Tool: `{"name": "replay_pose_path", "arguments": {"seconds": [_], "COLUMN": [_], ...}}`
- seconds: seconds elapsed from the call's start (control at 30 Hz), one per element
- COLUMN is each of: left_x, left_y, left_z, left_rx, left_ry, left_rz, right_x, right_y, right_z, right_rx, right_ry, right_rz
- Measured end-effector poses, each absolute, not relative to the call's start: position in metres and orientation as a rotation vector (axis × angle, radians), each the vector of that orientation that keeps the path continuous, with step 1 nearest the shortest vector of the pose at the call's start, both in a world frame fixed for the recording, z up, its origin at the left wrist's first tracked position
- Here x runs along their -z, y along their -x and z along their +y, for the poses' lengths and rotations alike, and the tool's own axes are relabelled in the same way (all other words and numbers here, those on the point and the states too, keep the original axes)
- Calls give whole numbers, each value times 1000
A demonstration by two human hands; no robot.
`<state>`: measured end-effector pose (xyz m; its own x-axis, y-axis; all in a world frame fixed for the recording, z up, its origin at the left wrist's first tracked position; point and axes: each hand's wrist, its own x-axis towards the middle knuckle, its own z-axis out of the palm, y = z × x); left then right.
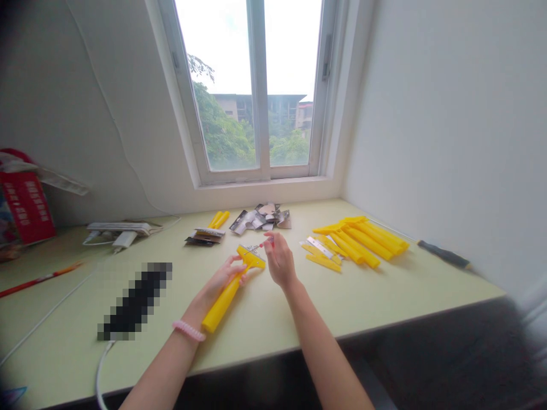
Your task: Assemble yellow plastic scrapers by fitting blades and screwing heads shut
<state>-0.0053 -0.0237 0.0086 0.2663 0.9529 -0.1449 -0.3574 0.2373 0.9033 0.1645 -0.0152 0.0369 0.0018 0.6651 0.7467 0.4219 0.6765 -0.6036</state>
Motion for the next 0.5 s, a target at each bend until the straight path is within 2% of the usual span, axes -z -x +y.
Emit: {"name": "replay_pose_path", "arguments": {"seconds": [0.5], "left_x": [-6], "left_y": [6], "left_z": [-22], "left_rx": [-1056], "left_ry": [-883], "left_rz": [828], "right_x": [-39], "right_y": [-166], "right_z": [-13], "right_rx": [-255], "right_ry": [939], "right_rz": [-1513]}}
